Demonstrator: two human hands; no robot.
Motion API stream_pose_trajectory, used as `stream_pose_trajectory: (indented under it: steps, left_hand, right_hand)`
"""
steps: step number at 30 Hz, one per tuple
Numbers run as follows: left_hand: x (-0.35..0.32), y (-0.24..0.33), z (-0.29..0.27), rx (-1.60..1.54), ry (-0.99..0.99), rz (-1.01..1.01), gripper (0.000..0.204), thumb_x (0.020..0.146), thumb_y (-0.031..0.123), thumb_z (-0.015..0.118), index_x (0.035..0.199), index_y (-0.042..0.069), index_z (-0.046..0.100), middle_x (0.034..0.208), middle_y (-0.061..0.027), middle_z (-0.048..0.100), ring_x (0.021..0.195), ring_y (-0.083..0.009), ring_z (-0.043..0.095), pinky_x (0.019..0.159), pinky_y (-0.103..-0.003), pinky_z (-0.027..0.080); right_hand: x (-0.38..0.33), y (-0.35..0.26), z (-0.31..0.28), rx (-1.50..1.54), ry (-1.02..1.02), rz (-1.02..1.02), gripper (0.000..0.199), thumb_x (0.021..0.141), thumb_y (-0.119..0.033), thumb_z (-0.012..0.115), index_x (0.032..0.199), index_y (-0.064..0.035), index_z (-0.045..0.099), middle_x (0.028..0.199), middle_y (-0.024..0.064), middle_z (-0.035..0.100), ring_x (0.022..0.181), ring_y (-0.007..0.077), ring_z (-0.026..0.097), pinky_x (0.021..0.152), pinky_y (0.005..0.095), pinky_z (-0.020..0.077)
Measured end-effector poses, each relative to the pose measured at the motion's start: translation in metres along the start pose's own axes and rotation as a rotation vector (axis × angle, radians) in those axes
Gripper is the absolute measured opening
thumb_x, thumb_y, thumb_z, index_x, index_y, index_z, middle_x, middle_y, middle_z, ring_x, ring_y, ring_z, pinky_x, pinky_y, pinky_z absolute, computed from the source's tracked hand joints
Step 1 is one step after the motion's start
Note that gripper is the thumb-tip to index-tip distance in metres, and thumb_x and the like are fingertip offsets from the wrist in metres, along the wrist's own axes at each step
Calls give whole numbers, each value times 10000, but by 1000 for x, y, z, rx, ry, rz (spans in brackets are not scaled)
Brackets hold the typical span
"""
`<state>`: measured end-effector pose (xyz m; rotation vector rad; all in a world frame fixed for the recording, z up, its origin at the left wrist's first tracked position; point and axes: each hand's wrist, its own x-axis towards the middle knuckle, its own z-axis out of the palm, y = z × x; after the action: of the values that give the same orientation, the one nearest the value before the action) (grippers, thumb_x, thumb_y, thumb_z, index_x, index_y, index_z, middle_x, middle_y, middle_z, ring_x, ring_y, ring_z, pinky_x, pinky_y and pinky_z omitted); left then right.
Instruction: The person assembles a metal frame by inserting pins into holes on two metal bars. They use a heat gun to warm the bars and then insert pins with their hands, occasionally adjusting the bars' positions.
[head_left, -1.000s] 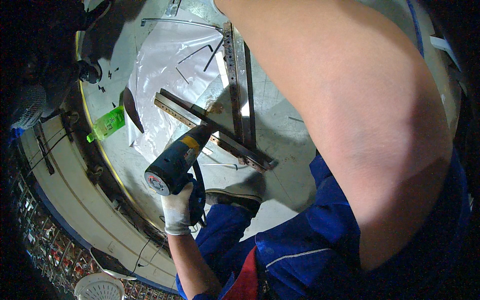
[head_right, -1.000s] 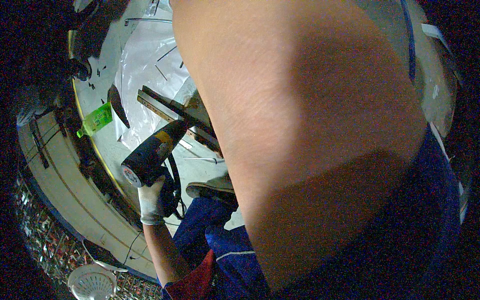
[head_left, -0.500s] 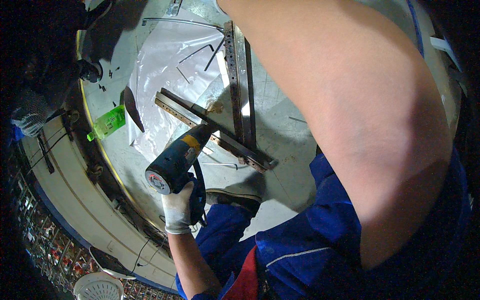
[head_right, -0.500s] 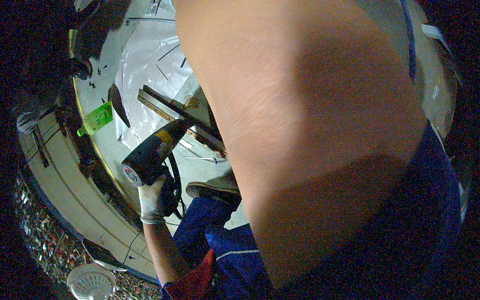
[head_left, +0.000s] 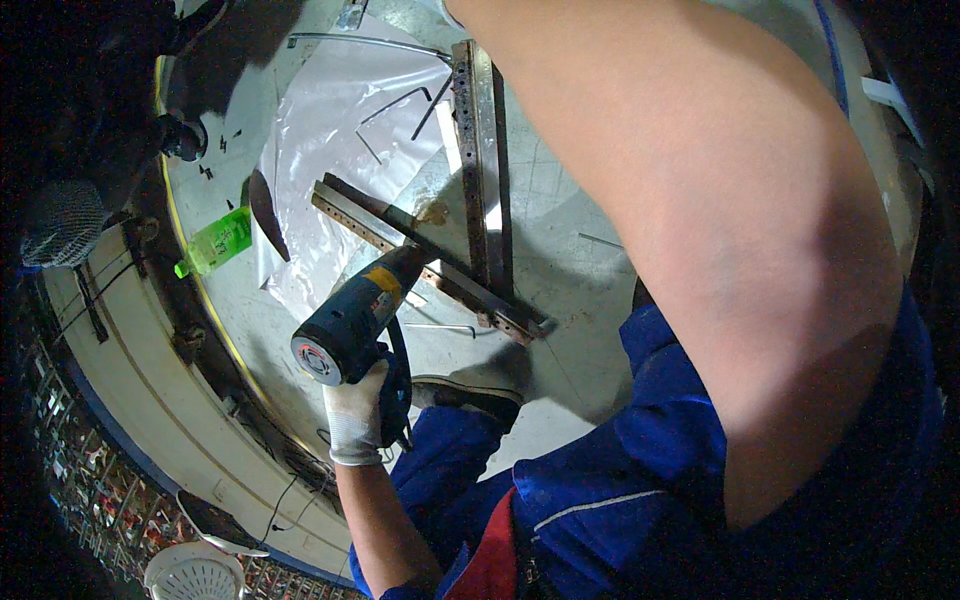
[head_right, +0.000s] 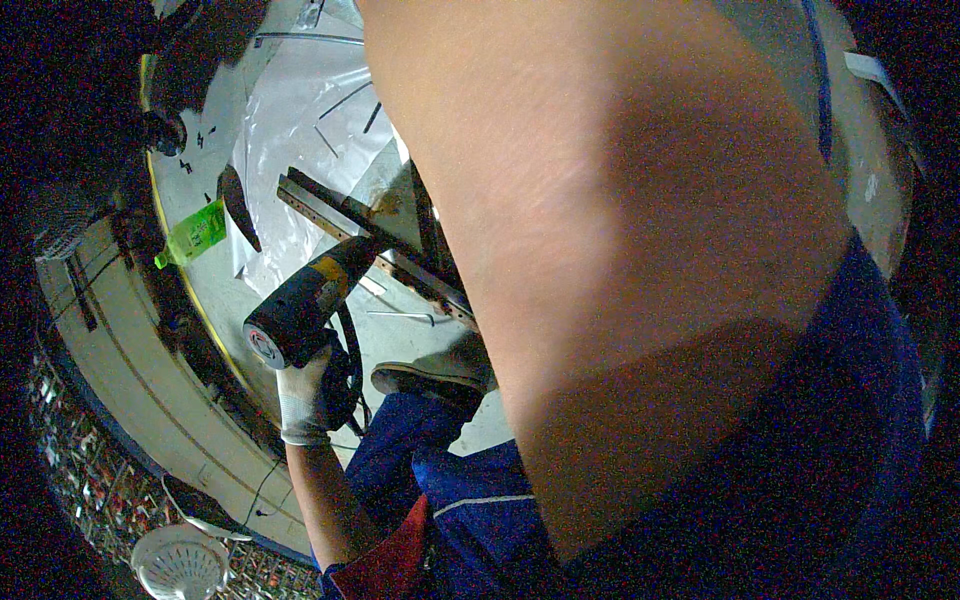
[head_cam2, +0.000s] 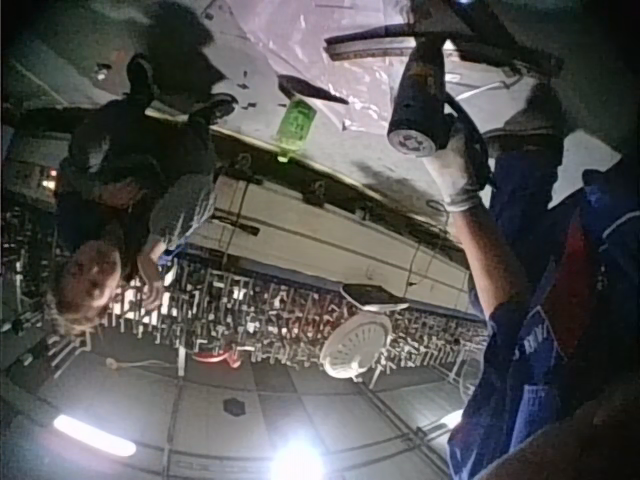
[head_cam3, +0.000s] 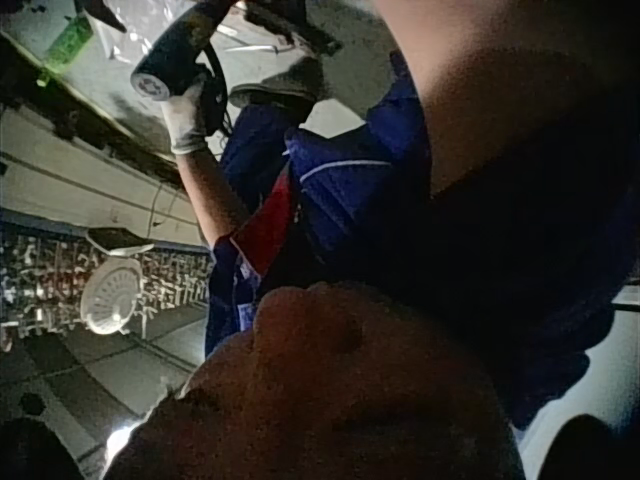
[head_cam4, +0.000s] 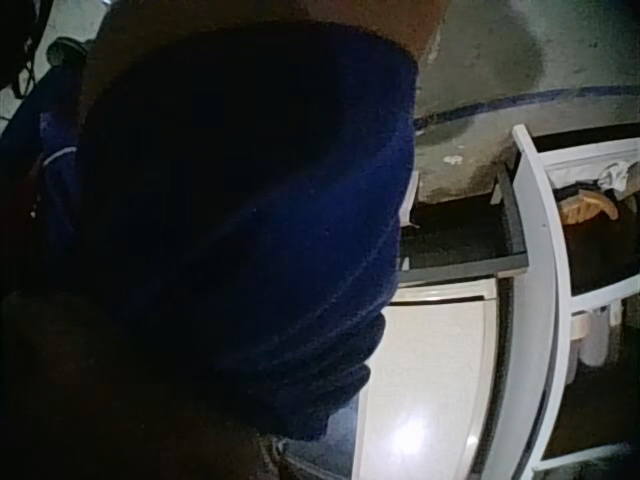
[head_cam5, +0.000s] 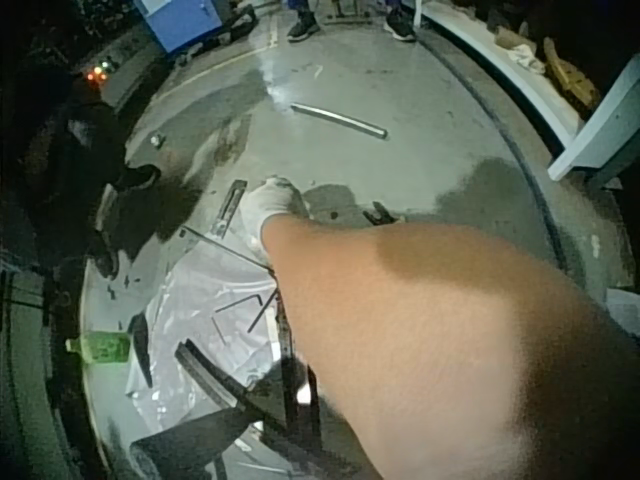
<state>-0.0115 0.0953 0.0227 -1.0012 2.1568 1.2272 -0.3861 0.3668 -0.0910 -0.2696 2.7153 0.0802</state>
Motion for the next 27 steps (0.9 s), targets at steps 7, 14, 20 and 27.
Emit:
stream_pose_trajectory:
  steps: [7, 14, 20, 27]
  left_hand:
    - [5, 11, -10, 198, -81, 89, 419, 831, 39, 726, 1241, 0, 650, 1077, -109, 737, 943, -220, 714, 873, -356, 571]
    - [-12, 15, -61, 53, -334, -94, 633, 792, 85, 692, 1394, -24, 530, 1220, -156, 686, 1089, -247, 678, 982, -377, 539]
    - [-47, -28, -108, 53, -181, 175, 547, 891, 229, 717, 1357, -15, 565, 1180, -98, 680, 986, -189, 666, 864, -348, 552]
    - [-67, -43, -133, -188, -224, -36, 814, 798, 452, 816, 1370, -34, 501, 1093, -120, 691, 885, -222, 690, 791, -342, 564]
  right_hand:
    - [25, 0, 22, 122, 173, 13, 404, 968, -160, 489, 1293, -57, 705, 1396, 145, 654, 1290, 333, 627, 1014, 470, 539]
    - [42, -13, 36, 477, 254, 188, 390, 954, -226, 500, 1216, -49, 729, 1314, 188, 681, 1209, 365, 662, 991, 474, 546]
    - [49, -10, 48, 666, 382, 285, 398, 941, -282, 509, 1150, -43, 749, 1244, 226, 704, 1139, 392, 691, 971, 478, 552]
    - [41, 40, 52, 501, 474, 199, 386, 935, -318, 498, 1071, -77, 768, 1118, 253, 730, 1068, 425, 704, 930, 501, 558]
